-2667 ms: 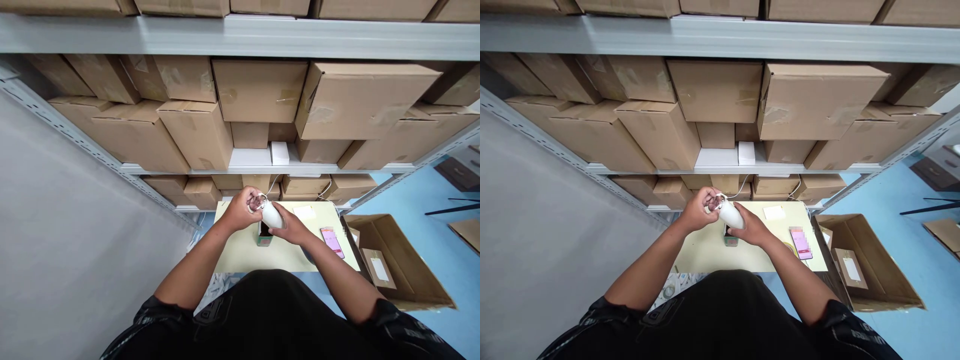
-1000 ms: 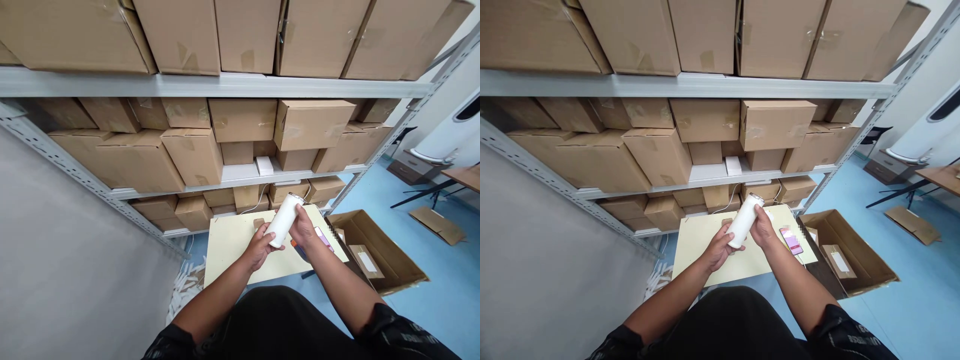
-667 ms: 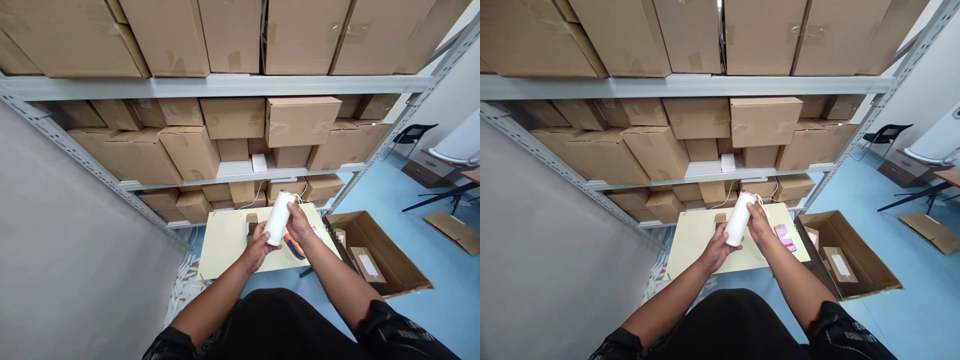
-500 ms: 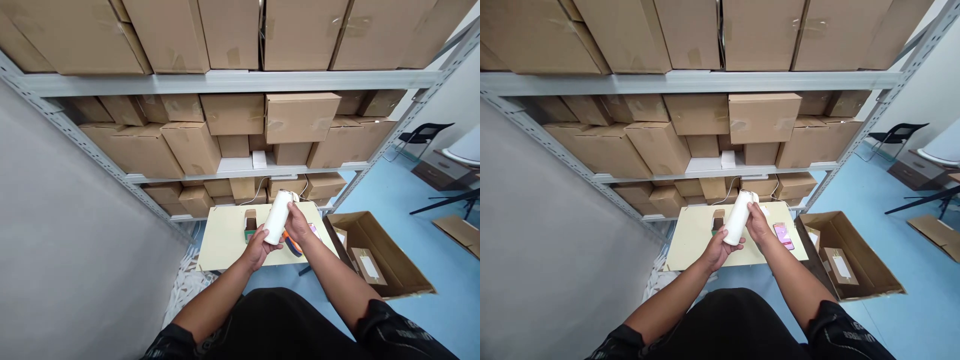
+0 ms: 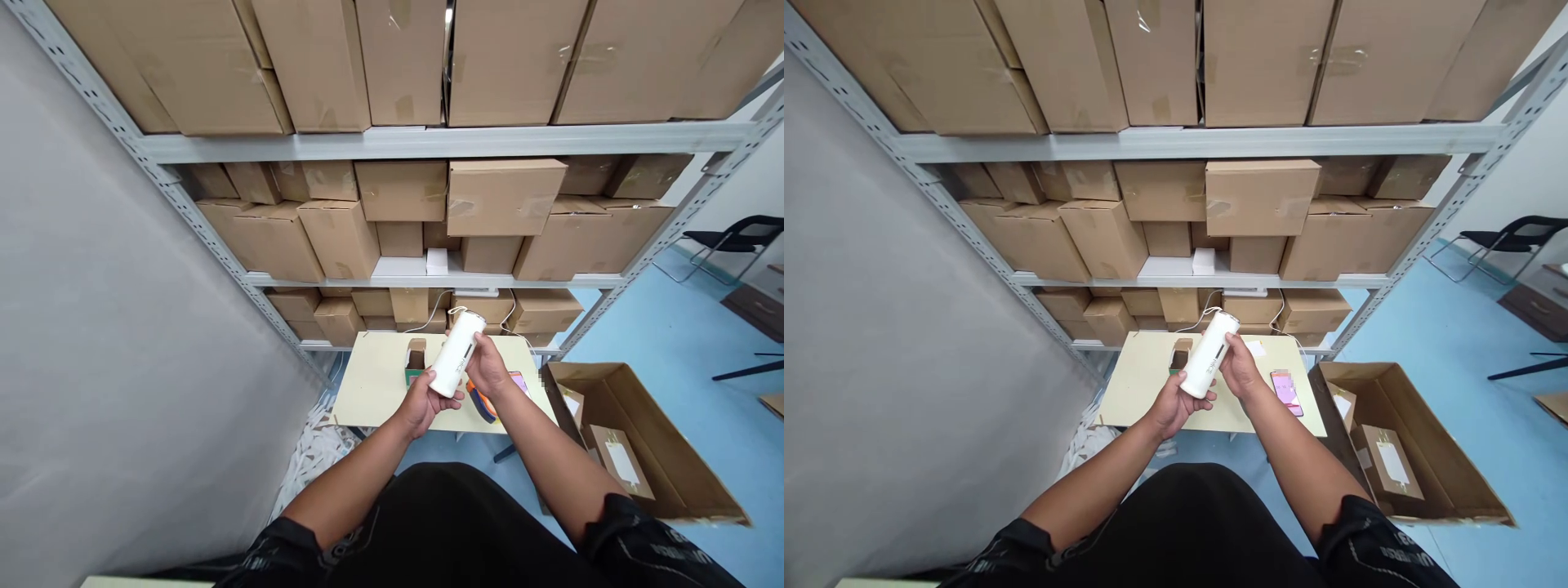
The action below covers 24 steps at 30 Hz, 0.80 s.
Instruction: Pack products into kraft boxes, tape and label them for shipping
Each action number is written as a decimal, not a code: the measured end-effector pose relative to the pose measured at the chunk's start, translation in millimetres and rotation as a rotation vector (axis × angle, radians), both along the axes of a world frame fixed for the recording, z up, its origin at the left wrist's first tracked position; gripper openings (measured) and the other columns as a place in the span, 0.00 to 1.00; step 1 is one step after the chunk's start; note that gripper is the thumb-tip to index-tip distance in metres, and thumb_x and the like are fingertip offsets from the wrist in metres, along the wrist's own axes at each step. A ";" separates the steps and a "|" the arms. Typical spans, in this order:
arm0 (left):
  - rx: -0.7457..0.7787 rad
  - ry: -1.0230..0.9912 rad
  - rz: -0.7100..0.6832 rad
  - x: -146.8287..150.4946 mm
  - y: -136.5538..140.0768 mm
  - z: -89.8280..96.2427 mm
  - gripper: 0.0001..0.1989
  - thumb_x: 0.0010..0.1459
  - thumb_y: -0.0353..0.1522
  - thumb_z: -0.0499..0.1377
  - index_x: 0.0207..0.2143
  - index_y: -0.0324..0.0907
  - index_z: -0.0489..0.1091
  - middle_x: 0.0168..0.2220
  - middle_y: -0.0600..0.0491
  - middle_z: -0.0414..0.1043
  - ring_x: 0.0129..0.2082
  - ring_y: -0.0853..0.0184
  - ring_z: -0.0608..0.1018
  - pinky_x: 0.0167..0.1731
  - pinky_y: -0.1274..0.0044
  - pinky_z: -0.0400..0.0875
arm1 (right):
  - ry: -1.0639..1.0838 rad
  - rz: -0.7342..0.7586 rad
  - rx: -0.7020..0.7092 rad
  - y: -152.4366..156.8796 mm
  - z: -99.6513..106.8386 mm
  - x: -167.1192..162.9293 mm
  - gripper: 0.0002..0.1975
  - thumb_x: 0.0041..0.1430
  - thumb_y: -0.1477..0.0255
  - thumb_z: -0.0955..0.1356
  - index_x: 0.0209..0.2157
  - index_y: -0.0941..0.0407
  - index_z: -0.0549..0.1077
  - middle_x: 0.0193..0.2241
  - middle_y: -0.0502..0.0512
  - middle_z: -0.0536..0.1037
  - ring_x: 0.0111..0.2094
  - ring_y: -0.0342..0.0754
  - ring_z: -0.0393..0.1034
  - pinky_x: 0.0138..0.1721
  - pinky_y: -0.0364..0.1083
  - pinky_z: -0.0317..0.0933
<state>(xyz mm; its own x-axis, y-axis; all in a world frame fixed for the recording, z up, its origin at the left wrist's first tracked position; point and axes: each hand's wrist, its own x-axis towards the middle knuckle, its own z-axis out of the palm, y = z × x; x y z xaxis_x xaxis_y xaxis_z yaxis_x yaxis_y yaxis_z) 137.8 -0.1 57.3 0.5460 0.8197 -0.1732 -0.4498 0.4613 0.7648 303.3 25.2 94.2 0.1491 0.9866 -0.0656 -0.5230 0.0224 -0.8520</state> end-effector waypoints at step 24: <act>0.020 0.116 -0.203 -34.8 34.5 -39.7 0.31 0.60 0.53 0.61 0.50 0.35 0.74 0.39 0.40 0.80 0.34 0.56 0.82 0.32 0.69 0.77 | -0.086 0.054 -0.229 7.9 -25.8 13.4 0.23 0.53 0.55 0.77 0.45 0.52 0.74 0.38 0.55 0.82 0.40 0.57 0.78 0.40 0.56 0.75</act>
